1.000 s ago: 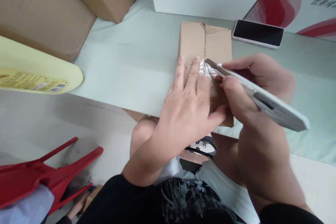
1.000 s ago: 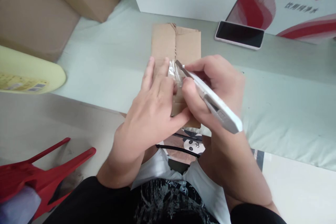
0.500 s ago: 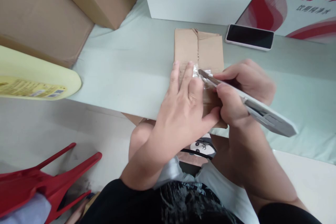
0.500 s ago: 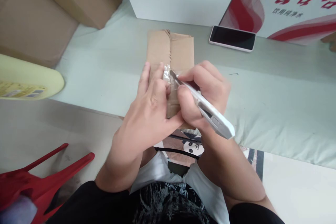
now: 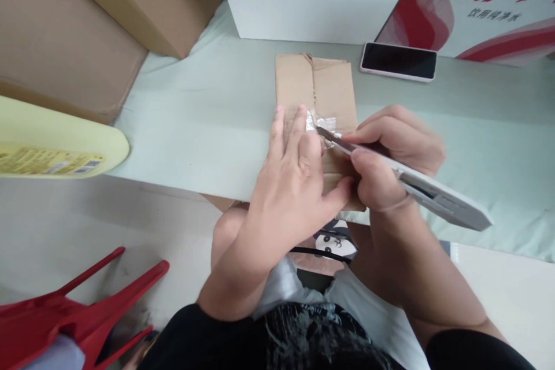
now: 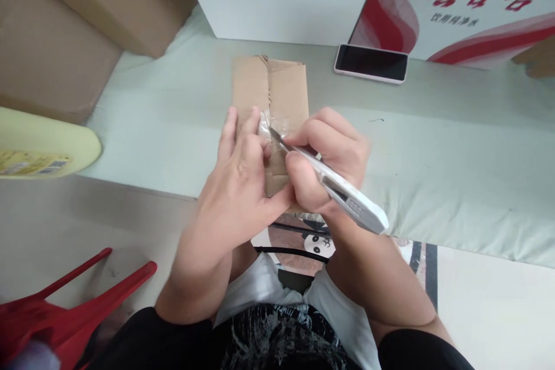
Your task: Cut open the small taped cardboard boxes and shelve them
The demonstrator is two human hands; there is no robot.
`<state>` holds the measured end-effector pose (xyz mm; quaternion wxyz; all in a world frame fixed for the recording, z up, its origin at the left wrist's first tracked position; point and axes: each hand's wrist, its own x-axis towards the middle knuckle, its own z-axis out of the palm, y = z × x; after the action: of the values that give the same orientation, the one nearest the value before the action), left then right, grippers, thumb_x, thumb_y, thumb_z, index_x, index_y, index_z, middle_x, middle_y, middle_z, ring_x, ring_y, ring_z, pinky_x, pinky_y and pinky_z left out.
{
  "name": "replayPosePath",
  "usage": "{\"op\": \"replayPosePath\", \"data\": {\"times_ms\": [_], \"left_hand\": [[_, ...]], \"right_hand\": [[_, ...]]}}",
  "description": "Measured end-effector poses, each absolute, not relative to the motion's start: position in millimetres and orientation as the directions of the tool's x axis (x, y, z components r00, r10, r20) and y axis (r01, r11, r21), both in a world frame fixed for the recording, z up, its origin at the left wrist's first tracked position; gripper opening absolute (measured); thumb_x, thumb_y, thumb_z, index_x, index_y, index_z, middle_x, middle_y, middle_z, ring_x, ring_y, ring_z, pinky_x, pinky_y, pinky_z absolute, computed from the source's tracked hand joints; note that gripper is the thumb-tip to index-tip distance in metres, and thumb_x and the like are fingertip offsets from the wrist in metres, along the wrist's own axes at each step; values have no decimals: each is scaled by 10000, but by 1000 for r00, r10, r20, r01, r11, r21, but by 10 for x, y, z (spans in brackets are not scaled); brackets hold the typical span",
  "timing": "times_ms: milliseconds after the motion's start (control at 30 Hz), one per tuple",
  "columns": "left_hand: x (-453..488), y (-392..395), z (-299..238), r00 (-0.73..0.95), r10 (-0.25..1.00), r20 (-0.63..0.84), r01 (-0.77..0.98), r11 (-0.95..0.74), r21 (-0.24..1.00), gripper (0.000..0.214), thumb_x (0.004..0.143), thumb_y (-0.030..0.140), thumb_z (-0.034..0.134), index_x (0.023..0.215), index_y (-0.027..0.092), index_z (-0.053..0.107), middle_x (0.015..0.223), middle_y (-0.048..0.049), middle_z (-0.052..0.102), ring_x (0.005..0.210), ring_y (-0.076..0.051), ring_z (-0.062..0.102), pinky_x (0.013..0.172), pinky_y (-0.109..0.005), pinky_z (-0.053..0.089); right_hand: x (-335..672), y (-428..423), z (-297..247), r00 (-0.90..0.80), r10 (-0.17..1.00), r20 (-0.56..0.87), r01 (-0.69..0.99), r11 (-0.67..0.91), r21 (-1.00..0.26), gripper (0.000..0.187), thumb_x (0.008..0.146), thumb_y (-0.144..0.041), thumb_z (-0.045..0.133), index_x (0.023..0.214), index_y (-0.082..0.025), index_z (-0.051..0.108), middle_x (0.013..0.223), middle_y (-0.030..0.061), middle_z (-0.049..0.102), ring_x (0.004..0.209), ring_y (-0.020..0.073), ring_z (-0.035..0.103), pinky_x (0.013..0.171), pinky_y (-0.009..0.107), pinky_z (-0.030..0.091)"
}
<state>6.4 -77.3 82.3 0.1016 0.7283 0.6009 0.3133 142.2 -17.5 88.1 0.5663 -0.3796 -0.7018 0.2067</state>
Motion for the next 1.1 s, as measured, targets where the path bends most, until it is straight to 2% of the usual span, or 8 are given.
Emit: {"op": "replayPosePath", "data": {"times_ms": [333,467,567,633,700,800,933,1100], "left_hand": [[36,-759,841,97,947,307,788,-262,557,616,892,452,743,1367,241,413,1584,-152,483,1630,-461,200,1288,-699,317],[-13,-731,865,82,951,299,769,-251,588,508,907,420,729,1290,248,443,1592,-161,482,1620,-447,248,1258,-698,348],[-138,-702,852,58,958,280,723,-233,650,414,928,355,689,1259,275,454,1612,-142,475,1607,-389,315,1249,-658,377],[-272,-670,816,23,963,269,670,-214,711,459,918,368,699,1297,294,452,1651,-137,431,1597,-367,342,1251,-614,389],[-429,-627,760,-30,968,249,601,-182,778,557,896,429,728,1360,319,441,1687,-127,377,1595,-363,340,1239,-565,415],[-638,-548,670,-123,972,202,480,-120,869,661,852,517,773,1404,357,447,1638,-97,431,1529,-364,428,1175,-515,488],[-774,-471,592,-264,948,178,380,-68,922,607,833,508,777,1344,313,516,1485,-102,581,1368,-333,575,1125,-488,522],[-792,-443,565,-422,901,101,200,-16,980,520,780,411,754,1247,289,559,1343,-112,683,1135,-312,716,952,-468,612]], "right_hand": [[1471,-203,813,-62,761,645,245,638,-730,116,701,-214,516,601,-248,563,577,-1,522,497,156,458,489,350,356],[1465,-148,892,275,594,756,196,736,-648,160,735,-173,451,584,-227,453,558,-1,452,474,132,400,495,319,282],[1552,-41,878,459,596,659,181,663,-726,175,884,-194,451,721,-239,498,735,-2,603,452,95,410,468,295,270],[1665,58,762,409,729,550,212,510,-834,106,960,-318,529,872,-259,532,919,28,704,508,120,547,466,303,343],[1791,159,568,292,837,463,362,351,-863,118,924,-361,607,931,-259,547,945,55,722,640,183,667,547,349,466],[1936,259,245,58,944,325,656,209,-725,219,750,-217,648,964,-227,601,939,85,718,859,285,720,793,485,573],[1996,259,-1,-205,972,112,772,231,-591,346,715,-107,560,1024,-212,673,1313,173,685,1222,361,671,1038,581,537],[2005,180,22,-180,973,147,681,231,-695,371,793,-199,584,1150,-220,680,1406,174,654,1390,378,589,1187,635,433]]}}
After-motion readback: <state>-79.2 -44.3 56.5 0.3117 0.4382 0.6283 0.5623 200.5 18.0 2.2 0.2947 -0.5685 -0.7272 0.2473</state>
